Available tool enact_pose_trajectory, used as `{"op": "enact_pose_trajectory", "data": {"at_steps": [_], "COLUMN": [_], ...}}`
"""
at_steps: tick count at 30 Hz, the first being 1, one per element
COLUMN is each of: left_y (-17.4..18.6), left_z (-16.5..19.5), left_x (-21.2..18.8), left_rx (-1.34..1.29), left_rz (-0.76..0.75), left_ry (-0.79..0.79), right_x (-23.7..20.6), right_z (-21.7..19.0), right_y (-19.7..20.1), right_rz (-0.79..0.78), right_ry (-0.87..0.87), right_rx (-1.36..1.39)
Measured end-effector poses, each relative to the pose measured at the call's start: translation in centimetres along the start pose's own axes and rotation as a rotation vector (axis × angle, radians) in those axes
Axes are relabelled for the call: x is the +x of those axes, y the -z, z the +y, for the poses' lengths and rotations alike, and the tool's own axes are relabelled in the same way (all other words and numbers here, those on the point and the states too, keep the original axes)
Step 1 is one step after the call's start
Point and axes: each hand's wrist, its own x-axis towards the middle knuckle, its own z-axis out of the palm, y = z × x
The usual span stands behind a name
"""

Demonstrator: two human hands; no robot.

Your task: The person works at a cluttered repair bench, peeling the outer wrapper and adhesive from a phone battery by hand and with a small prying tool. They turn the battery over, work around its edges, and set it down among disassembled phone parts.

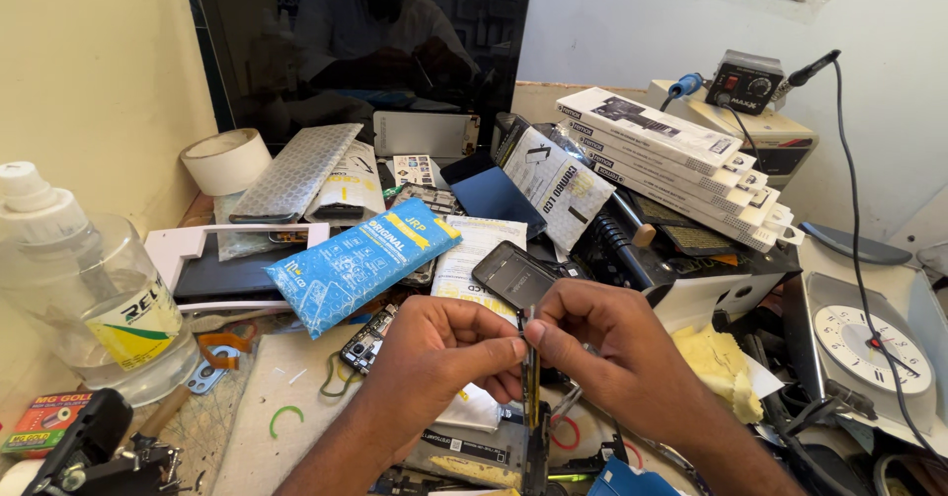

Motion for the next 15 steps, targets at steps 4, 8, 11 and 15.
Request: {"op": "enact_pose_trajectory", "data": {"at_steps": [4, 8, 11, 15], "left_y": [0.7, 1.5, 1.8, 1.7], "left_z": [0.0, 0.0, 0.0, 0.0], "left_x": [0.0, 0.3, 0.3, 0.5], "left_rx": [-0.048, -0.129, -0.180, -0.195], "left_rz": [0.026, 0.131, 0.165, 0.159], "left_ry": [0.003, -0.016, -0.011, 0.001], "right_x": [0.1, 0.1, 0.2, 0.4], "right_z": [0.0, -0.1, -0.3, -0.5], "right_y": [-0.1, -0.1, -0.1, -0.3], "right_rz": [-0.033, -0.175, -0.187, -0.101], "right_ry": [-0.019, 0.198, 0.074, 0.063], "right_rx": [0.142, 0.047, -0.197, -0.364]}}
